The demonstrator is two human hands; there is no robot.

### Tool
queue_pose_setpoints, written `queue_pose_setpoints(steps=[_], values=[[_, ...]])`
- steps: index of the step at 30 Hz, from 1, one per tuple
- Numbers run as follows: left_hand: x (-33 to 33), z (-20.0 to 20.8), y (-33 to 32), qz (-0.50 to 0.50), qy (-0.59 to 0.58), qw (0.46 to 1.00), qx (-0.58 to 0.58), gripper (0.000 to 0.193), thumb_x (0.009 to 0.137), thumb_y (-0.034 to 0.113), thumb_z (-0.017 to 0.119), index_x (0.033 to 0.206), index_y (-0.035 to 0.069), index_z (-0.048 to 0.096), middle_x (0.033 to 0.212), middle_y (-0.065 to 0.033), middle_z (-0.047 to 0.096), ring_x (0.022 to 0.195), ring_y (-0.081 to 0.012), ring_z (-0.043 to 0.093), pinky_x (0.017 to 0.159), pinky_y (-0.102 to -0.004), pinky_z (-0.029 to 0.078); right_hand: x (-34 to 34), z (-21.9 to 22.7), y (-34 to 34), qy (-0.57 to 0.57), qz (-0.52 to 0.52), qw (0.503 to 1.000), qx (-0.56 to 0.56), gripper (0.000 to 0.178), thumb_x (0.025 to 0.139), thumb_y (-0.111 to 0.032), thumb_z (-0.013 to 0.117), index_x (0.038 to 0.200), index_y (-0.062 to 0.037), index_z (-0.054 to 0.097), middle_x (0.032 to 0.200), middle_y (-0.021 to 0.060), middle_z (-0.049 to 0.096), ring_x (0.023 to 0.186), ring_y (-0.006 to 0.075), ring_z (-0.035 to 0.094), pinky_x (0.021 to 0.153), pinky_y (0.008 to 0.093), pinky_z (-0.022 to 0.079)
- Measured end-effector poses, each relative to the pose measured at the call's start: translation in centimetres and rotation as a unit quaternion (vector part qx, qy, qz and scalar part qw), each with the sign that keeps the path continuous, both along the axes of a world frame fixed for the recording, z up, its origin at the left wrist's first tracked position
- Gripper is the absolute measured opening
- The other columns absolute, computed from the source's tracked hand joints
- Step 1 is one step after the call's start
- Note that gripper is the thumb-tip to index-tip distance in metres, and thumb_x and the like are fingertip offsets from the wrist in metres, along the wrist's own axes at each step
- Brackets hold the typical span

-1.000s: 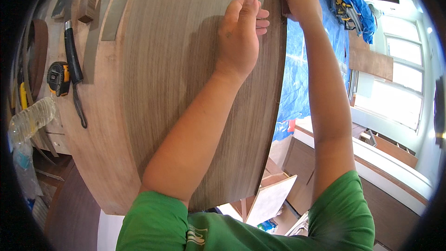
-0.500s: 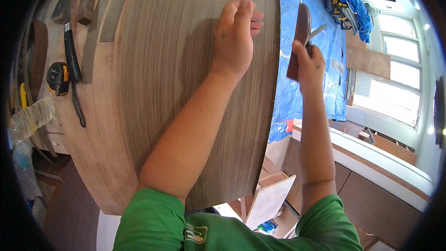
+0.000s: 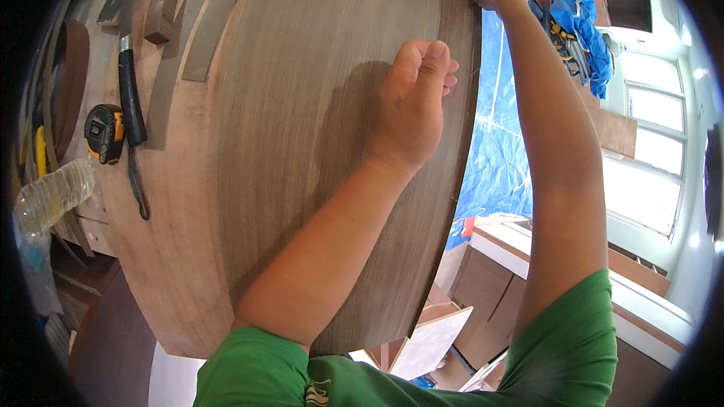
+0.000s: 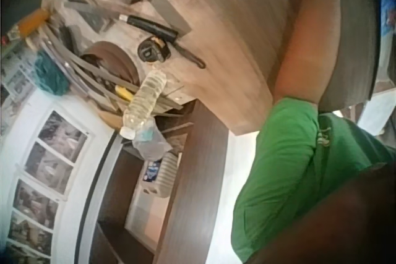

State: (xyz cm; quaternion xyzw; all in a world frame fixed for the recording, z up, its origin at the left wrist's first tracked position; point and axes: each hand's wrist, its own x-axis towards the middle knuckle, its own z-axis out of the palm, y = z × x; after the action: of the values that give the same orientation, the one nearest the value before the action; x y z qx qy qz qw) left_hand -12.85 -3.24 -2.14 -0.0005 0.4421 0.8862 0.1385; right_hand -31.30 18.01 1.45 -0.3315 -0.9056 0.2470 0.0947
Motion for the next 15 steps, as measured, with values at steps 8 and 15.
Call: queue_pose_setpoints(steps=[8, 15], values=[[0.1, 0.1, 0.2, 0.002, 0.008, 1.0, 0.0, 0.059, 0.109, 0.05, 0.041, 0.123, -0.005, 0.056, 0.111, -0.0195, 0.067, 0.102, -0.0256, 0.066, 0.093, -0.0381, 0.053, -4.4, -0.3, 2.9, -0.041, 0.023, 0.996, 0.072, 0.057, 0.088, -0.043, 0.074, 0.108, 0.0104, 0.071, 0.098, 0.0277, 0.074, 0.091, 0.0371, 0.075, 0.076, 0.0446, 0.059], [-0.2, -0.1, -0.1, 0.015, 0.0, 1.0, -0.005, 0.058, 0.109, 0.049, 0.04, 0.123, -0.005, 0.055, 0.111, -0.0194, 0.068, 0.101, -0.026, 0.066, 0.092, -0.0383, 0.053, -2.1, 0.1, 0.8, -0.057, 0.048, 0.992, 0.098, 0.06, 0.084, -0.044, 0.077, 0.106, 0.0107, 0.072, 0.095, 0.0251, 0.074, 0.081, 0.0353, 0.076, 0.071, 0.0427, 0.059]])
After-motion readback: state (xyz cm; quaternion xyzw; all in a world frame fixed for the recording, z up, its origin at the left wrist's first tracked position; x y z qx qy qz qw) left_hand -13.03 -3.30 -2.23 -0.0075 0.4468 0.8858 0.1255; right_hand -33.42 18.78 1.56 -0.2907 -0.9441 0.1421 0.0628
